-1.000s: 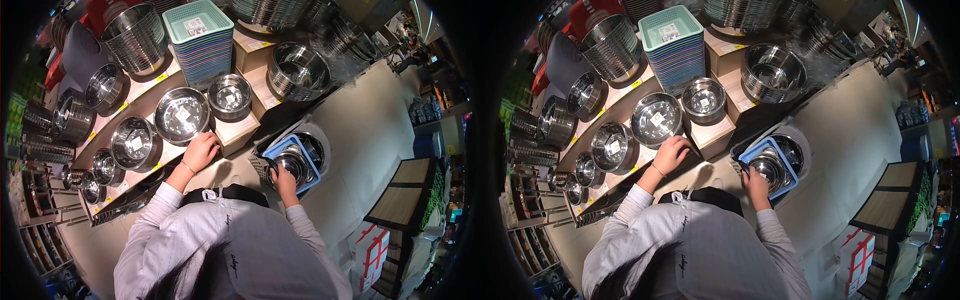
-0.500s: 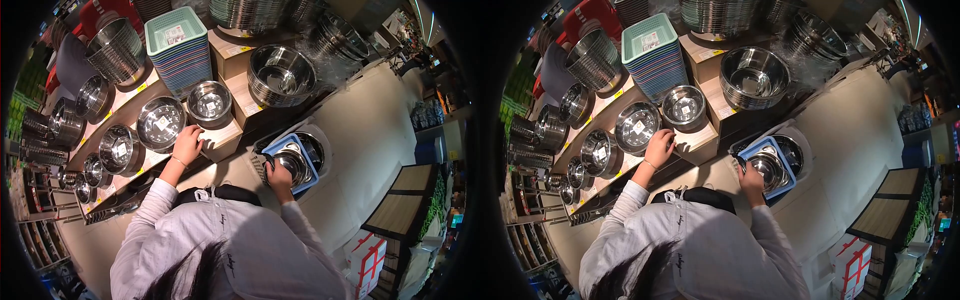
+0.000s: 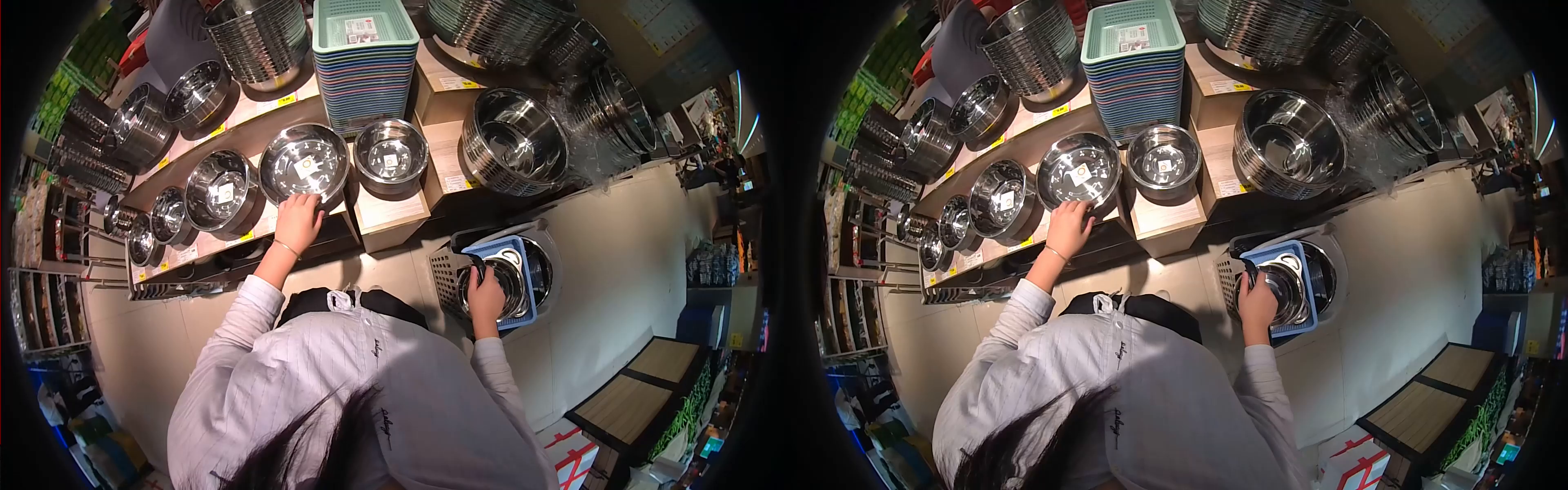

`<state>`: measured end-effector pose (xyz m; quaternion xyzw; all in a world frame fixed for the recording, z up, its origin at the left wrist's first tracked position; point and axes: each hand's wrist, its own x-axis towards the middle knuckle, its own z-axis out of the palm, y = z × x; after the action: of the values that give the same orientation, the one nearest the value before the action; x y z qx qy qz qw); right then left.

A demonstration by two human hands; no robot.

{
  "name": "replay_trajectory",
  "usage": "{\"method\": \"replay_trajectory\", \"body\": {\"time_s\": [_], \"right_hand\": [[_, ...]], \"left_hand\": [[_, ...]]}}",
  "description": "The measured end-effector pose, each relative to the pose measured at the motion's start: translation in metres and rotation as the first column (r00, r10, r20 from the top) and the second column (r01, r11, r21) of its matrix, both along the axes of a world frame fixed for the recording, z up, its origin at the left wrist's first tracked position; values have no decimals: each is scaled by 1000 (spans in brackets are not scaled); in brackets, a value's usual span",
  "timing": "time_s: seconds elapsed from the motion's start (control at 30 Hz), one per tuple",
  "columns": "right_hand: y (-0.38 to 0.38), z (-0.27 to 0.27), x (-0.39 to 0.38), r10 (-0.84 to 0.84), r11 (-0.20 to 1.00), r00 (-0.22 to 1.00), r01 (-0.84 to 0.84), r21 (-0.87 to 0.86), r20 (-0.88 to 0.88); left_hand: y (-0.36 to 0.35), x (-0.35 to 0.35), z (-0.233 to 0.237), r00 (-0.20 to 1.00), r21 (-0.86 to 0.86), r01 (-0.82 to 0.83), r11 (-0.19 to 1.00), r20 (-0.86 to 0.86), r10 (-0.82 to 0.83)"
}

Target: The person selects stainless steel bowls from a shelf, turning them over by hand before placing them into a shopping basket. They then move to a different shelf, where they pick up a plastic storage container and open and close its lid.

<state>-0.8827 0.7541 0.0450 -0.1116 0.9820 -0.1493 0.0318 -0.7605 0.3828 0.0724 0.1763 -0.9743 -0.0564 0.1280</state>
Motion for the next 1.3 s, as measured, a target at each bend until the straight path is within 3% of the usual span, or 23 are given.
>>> {"method": "replay_trajectory", "body": {"time_s": [0.3, 0.6, 1.3], "right_hand": [[-1, -4, -1, 11, 998, 999, -9, 54, -36], [-6, 1, 4, 5, 999, 998, -2, 54, -57], [-5, -6, 6, 10, 996, 993, 0, 85, -119]], "left_hand": [[-27, 21, -2, 999, -34, 13, 999, 48, -11], [-29, 19, -16, 999, 81, -42, 996, -28, 44], [-20, 21, -22, 989, 98, -105, 990, -91, 114]]}}
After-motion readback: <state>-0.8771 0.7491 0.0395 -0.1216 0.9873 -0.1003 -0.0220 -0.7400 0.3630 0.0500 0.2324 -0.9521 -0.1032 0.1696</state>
